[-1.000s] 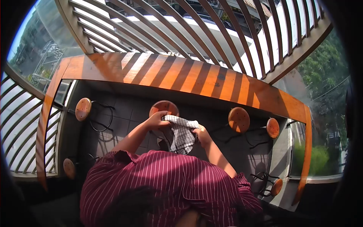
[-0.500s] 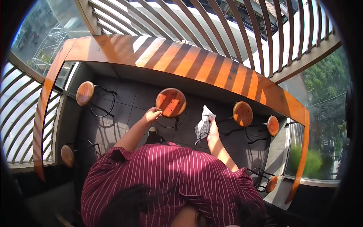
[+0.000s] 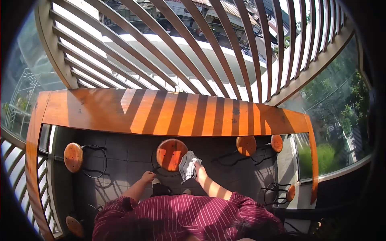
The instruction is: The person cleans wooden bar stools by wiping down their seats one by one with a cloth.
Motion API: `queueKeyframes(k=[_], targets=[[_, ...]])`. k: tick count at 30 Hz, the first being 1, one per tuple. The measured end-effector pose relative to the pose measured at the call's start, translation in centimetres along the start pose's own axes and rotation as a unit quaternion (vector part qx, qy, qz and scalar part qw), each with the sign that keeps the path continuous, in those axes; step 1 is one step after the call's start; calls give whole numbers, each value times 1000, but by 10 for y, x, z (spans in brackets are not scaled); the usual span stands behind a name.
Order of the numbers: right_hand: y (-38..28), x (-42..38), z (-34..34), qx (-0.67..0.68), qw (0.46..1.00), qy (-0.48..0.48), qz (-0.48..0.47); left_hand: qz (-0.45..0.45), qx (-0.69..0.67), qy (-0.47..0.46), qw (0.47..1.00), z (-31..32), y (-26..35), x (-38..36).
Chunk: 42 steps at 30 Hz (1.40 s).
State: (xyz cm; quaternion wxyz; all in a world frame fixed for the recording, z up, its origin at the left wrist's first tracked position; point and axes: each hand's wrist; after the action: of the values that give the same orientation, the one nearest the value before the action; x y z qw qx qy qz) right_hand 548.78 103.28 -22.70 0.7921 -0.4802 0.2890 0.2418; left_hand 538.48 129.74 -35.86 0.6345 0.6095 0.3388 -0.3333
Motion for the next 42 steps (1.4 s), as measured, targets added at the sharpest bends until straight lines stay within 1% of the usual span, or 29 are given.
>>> queueKeyframes(k=[2,3,4,6,7,9,10,12,13,15,16,18,19,20,22,23,24,26,27,28,30,32,34,35,36,38,39,41,42], targets=[[10,16,-7,-2,999,-47,25,14,68,41,997,-6,4,19],[15,19,-8,8,999,-36,22,-13,130,39,991,-9,15,20],[10,11,5,-2,1000,-14,18,-16,140,27,990,-12,21,29],[9,6,13,-31,999,16,-8,74,281,144,946,-19,16,55],[5,2,14,-38,999,20,-5,74,290,130,945,-22,21,60],[0,-3,15,-31,999,34,-16,55,280,157,946,-27,42,69],[-1,-5,13,-17,998,47,-28,62,287,143,945,-27,48,72],[-6,-11,6,-2,998,61,-21,59,223,143,962,-27,62,76],[-4,-13,1,5,998,62,-22,65,234,127,962,-29,60,86],[-1,-15,-10,2,997,68,-30,42,247,153,956,-29,50,111],[1,-16,-15,6,996,81,-37,47,253,140,956,-22,58,112],[8,-21,-23,8,993,98,-72,10,437,97,894,-11,88,79],[10,-23,-25,11,991,110,-75,17,471,41,881,-6,104,68],[14,-24,-29,-1,990,119,-82,21,477,30,878,-4,87,91],[16,-24,-34,-23,985,138,-97,62,323,13,944,-5,43,145],[16,-25,-36,-37,983,150,-96,41,214,-17,976,-4,28,162],[14,-28,-35,-23,985,146,-90,42,219,-26,974,3,38,156],[11,-30,-32,-16,983,155,-98,-14,180,29,983,8,59,140],[11,-30,-31,-14,982,161,-99,-14,134,7,991,12,77,121],[12,-30,-33,-22,980,169,-99,-15,138,1,990,14,78,123],[14,-31,-38,-30,978,184,-96,-24,15,81,996,20,76,128],[16,-35,-40,-55,979,174,-94,-2,-6,55,998,21,73,135],[19,-43,-41,-25,979,180,-91,-65,-150,12,986,20,68,139],[20,-48,-42,-15,979,187,-79,-71,-237,3,969,26,63,139],[22,-52,-43,-6,979,194,-67,-71,-235,0,969,26,59,144],[23,-61,-46,12,980,185,-74,-132,-192,-125,964,24,55,156],[23,-65,-48,27,981,174,-80,-130,-191,-126,965,32,50,163],[28,-69,-57,47,981,167,-82,-166,-198,-243,935,45,40,174],[27,-71,-57,68,981,160,-84,-163,-196,-241,937,46,45,168]])
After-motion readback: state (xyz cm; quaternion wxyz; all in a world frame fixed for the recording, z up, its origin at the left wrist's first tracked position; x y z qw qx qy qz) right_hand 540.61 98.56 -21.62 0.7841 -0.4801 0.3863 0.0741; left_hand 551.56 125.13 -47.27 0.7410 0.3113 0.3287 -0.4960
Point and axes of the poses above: each hand's wrist, its own x-axis towards the middle knuckle, its own z-axis out of the palm, y = z × x, and after that the axes turned 3 degrees about -z, right-handed
